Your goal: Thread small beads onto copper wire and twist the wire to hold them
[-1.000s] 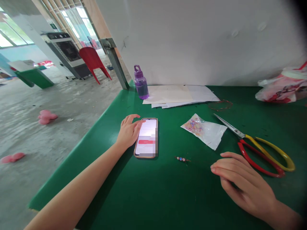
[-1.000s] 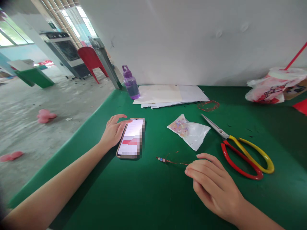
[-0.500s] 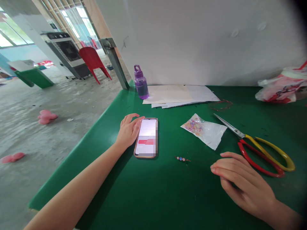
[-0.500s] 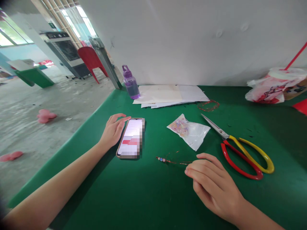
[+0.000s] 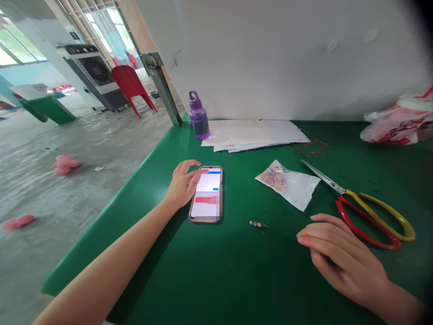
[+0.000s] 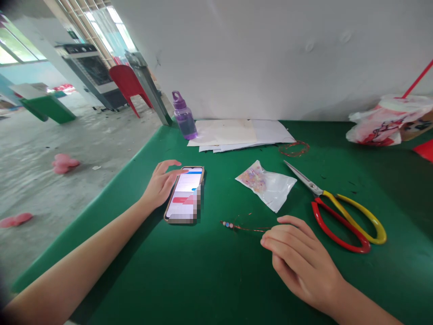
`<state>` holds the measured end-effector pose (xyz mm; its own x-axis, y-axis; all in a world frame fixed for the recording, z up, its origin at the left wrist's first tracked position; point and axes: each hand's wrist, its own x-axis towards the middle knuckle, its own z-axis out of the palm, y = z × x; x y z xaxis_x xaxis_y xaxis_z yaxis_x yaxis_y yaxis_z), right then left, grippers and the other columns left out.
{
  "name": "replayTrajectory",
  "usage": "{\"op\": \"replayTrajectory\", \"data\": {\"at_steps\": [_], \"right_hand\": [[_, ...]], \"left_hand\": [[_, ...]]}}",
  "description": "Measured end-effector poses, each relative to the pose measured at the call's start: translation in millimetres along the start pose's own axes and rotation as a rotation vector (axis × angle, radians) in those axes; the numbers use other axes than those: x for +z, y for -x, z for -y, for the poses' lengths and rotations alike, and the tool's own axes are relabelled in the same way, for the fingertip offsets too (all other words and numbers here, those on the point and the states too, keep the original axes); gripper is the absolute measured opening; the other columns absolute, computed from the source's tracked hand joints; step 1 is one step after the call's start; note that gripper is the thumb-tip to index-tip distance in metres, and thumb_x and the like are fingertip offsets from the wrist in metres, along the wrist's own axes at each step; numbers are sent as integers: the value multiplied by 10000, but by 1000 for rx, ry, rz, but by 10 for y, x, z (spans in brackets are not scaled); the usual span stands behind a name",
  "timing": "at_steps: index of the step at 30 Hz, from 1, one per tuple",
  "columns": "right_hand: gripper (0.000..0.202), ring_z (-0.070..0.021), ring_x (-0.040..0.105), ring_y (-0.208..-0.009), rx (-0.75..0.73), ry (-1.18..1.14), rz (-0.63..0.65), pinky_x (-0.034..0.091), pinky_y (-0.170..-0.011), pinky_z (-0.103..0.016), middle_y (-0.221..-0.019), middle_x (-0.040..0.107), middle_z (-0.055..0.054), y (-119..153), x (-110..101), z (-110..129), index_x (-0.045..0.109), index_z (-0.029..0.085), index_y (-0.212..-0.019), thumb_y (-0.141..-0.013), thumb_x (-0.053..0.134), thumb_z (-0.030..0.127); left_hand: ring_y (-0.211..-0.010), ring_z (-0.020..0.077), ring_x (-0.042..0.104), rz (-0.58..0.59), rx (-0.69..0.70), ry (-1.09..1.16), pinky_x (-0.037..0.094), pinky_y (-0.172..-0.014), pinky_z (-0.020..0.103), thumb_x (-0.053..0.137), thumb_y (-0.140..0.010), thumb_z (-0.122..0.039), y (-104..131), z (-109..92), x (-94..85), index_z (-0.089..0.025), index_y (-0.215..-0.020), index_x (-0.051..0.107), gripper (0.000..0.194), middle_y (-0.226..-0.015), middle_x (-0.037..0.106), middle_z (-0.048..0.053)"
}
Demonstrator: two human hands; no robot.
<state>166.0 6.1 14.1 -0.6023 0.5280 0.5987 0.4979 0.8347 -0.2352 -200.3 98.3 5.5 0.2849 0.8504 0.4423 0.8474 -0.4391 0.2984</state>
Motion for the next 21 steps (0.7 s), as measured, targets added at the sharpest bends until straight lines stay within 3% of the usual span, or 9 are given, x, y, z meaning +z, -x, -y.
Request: {"op": "replayTrajectory", "data": {"at_steps": [4,6,16,21], "right_hand": [[254,-141,616,-840,1,-2,-7,442,-908,-407,-883,643,-22,4,-4,1,570,162,-966,-781,472,18],[265,-139,616,-836,-3,-9,-4,438,-913,-409,-888,642,-23,9,-8,-2,567,162,-974,-777,476,10],[270,-133,607,-835,-2,-20,6,425,-917,-419,-894,635,-23,3,-3,-4,561,160,-985,-785,465,6],[261,-137,614,-833,-5,-17,-1,430,-917,-404,-886,642,-22,2,-9,-5,568,164,-971,-782,473,12]], "left_hand": [[-1214,257,358,96,315,152,303,-1002,480,269,-905,-372,18,-31,-35,-281,-957,686,430,-1207,492,47],[-1214,267,360,130,390,180,306,-998,492,285,-896,-388,25,-47,-42,-288,-978,681,417,-1213,491,53],[-1209,263,367,135,337,146,305,-998,485,300,-897,-357,19,-40,-10,-287,-980,678,393,-1194,506,54],[-1191,253,395,23,316,169,315,-989,485,249,-904,-335,18,-48,-23,-257,-1136,579,411,-1175,521,74]]}}
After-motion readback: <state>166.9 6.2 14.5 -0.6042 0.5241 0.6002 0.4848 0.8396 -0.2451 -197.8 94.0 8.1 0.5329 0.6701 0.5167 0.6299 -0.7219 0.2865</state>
